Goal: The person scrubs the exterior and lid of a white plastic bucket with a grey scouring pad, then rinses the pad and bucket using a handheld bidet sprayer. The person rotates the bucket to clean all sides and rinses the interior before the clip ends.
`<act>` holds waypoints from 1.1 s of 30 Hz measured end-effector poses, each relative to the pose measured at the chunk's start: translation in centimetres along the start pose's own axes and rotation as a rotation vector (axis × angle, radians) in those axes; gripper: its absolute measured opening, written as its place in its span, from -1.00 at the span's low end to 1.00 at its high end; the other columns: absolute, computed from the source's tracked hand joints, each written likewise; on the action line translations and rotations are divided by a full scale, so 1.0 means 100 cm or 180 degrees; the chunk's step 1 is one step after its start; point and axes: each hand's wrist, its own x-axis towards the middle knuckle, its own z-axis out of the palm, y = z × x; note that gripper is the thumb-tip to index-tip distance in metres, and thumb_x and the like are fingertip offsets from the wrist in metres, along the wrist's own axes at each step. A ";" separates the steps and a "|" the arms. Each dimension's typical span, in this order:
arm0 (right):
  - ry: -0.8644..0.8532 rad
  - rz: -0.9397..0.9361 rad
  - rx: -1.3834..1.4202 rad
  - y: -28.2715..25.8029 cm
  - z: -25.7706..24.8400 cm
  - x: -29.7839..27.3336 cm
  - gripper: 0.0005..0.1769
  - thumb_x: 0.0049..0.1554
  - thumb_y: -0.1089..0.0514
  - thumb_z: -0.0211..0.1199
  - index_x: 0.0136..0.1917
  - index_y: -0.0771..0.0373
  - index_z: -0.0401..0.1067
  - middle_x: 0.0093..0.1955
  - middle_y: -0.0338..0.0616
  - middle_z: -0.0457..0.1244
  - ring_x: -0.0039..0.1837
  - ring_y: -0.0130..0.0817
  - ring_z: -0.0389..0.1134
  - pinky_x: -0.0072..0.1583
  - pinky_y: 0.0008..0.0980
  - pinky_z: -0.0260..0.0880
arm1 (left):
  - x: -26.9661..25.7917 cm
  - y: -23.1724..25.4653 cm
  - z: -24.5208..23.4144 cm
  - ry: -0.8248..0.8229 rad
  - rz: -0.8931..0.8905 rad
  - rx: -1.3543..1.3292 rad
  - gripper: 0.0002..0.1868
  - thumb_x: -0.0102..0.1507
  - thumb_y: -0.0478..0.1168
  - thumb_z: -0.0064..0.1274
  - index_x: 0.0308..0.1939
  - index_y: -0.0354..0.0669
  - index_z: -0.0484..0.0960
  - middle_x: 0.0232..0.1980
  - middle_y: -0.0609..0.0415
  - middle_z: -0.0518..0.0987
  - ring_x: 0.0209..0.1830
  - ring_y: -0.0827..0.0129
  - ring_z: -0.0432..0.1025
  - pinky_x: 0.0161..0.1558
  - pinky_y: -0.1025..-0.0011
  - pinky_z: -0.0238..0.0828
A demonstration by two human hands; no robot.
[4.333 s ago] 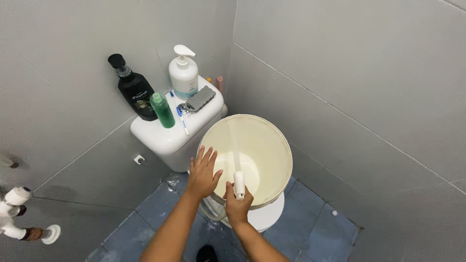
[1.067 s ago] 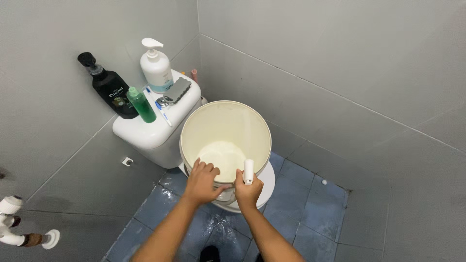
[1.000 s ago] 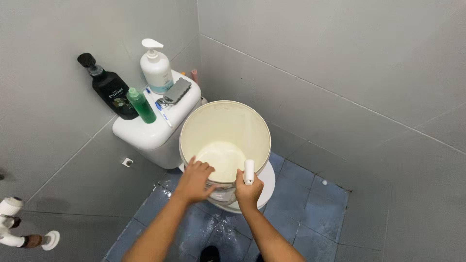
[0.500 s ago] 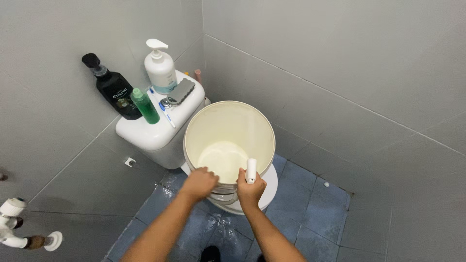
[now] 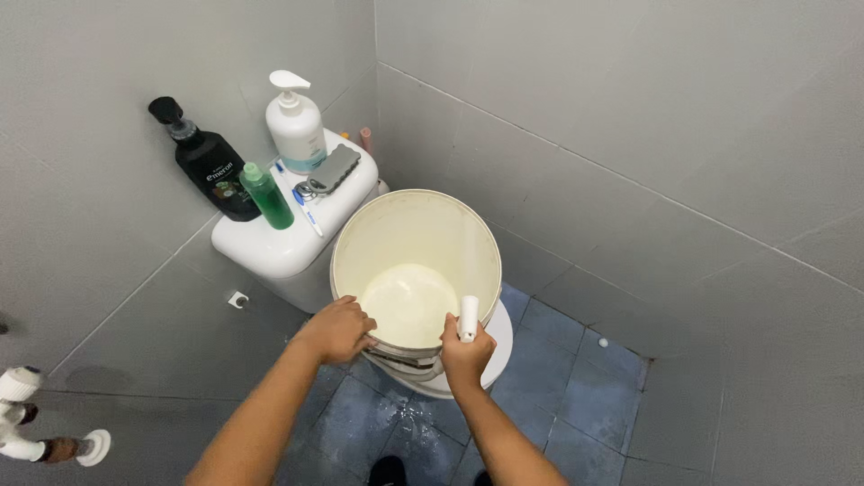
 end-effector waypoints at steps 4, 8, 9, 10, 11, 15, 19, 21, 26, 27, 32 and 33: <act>-0.0077 -0.0090 -0.0032 0.003 0.000 0.002 -0.75 0.08 0.11 0.36 -0.30 0.34 0.53 -0.49 -0.15 0.36 -0.42 -0.40 0.42 -0.29 -0.34 0.40 | 0.008 0.005 0.016 -0.0005 -0.0037 0.0289 -0.63 0.35 0.07 -0.04 -0.23 -0.12 0.69 -0.23 -0.04 0.66 -0.03 0.09 0.52 0.20 0.11 0.31; 0.0113 -0.0274 -0.0101 0.001 0.000 0.003 -0.75 0.07 0.12 0.38 -0.30 0.36 0.53 -0.50 -0.10 0.36 -0.44 -0.36 0.40 -0.29 -0.31 0.38 | 0.046 0.046 0.045 0.0120 -0.0217 0.0314 -0.82 0.31 -0.17 -0.01 -0.20 -0.07 0.71 -0.19 -0.08 0.68 -0.12 0.06 0.57 0.00 0.05 0.45; 0.0143 -0.0283 -0.0125 0.001 0.000 0.003 -0.75 0.06 0.12 0.39 -0.30 0.37 0.53 -0.50 -0.09 0.35 -0.44 -0.34 0.40 -0.29 -0.30 0.37 | 0.060 0.064 0.048 -0.0145 -0.0438 0.0163 -0.82 0.32 -0.14 0.01 -0.12 -0.09 0.68 -0.18 -0.09 0.68 -0.14 0.08 0.59 -0.05 0.07 0.50; 0.0175 -0.0292 -0.0149 0.000 0.000 0.003 -0.74 0.05 0.12 0.39 -0.29 0.38 0.53 -0.50 -0.07 0.34 -0.44 -0.32 0.39 -0.30 -0.28 0.36 | 0.068 0.081 0.050 -0.0409 -0.0658 0.0012 -0.78 0.34 -0.11 0.03 -0.03 -0.11 0.64 -0.17 -0.09 0.69 -0.15 0.09 0.61 -0.09 0.09 0.55; 0.0206 -0.0300 -0.0174 0.000 0.000 0.004 -0.74 0.05 0.12 0.40 -0.29 0.38 0.53 -0.50 -0.06 0.34 -0.44 -0.31 0.39 -0.30 -0.26 0.35 | 0.066 0.087 0.049 -0.0040 -0.0622 -0.0434 -0.73 0.27 -0.13 0.08 0.02 -0.08 0.64 -0.14 -0.09 0.68 -0.11 0.07 0.59 -0.03 0.09 0.53; 0.0010 -0.0007 0.0073 0.004 -0.005 0.007 -0.75 0.07 0.11 0.36 -0.29 0.36 0.52 -0.48 -0.11 0.36 -0.42 -0.36 0.41 -0.30 -0.30 0.38 | 0.052 0.082 0.044 0.1163 0.0011 -0.1130 -0.56 0.12 -0.09 0.24 0.08 -0.05 0.67 -0.05 -0.07 0.68 0.05 0.03 0.54 0.21 0.01 0.34; 0.0026 -0.0087 0.0019 0.001 -0.004 0.006 -0.76 0.08 0.11 0.37 -0.28 0.34 0.53 -0.48 -0.13 0.37 -0.42 -0.39 0.40 -0.29 -0.32 0.37 | 0.026 0.034 0.031 0.0607 0.0052 -0.0766 -0.42 0.04 0.00 0.33 0.11 -0.07 0.67 0.07 -0.11 0.63 0.13 0.03 0.44 0.35 -0.07 0.01; -0.0008 -0.0008 0.0044 -0.002 -0.002 0.005 -0.76 0.08 0.11 0.37 -0.29 0.34 0.53 -0.48 -0.13 0.36 -0.42 -0.37 0.39 -0.29 -0.31 0.36 | 0.015 0.016 0.024 0.0521 0.0117 -0.0601 -0.59 0.10 -0.01 0.25 -0.02 -0.08 0.70 -0.05 -0.07 0.67 0.09 0.07 0.48 0.40 -0.04 0.02; -0.0086 0.0062 -0.0017 0.001 0.001 0.004 -0.75 0.08 0.11 0.37 -0.30 0.35 0.53 -0.49 -0.13 0.36 -0.42 -0.36 0.40 -0.28 -0.33 0.36 | 0.013 0.025 0.015 0.0295 -0.0208 -0.0259 -0.70 0.32 0.04 -0.01 -0.23 -0.01 0.74 -0.23 -0.02 0.70 -0.04 0.09 0.54 0.31 0.04 0.21; -0.0077 0.0072 -0.0024 0.003 0.002 0.005 -0.76 0.08 0.11 0.37 -0.28 0.34 0.53 -0.48 -0.13 0.36 -0.41 -0.37 0.41 -0.28 -0.33 0.37 | 0.015 0.028 0.015 0.0260 -0.0194 -0.0226 -0.69 0.33 0.05 -0.02 -0.23 -0.01 0.73 -0.22 -0.02 0.69 -0.06 0.07 0.55 0.21 0.06 0.30; 0.0179 -0.0084 -0.0024 0.015 0.006 0.013 -0.76 0.07 0.10 0.39 -0.24 0.35 0.56 -0.46 -0.14 0.38 -0.38 -0.37 0.42 -0.25 -0.35 0.39 | 0.036 0.062 0.031 0.0026 -0.0499 -0.0150 -0.68 0.38 0.05 -0.05 -0.15 -0.03 0.70 -0.18 -0.05 0.69 -0.08 0.07 0.57 0.00 0.11 0.46; 0.0177 0.0002 -0.0011 0.016 0.004 0.015 -0.76 0.08 0.09 0.38 -0.22 0.35 0.56 -0.45 -0.13 0.38 -0.38 -0.35 0.42 -0.26 -0.33 0.38 | 0.045 0.072 0.035 -0.0019 -0.0587 -0.0229 -0.69 0.39 0.04 -0.05 -0.10 -0.03 0.69 -0.17 -0.06 0.69 -0.07 0.07 0.57 0.00 0.10 0.45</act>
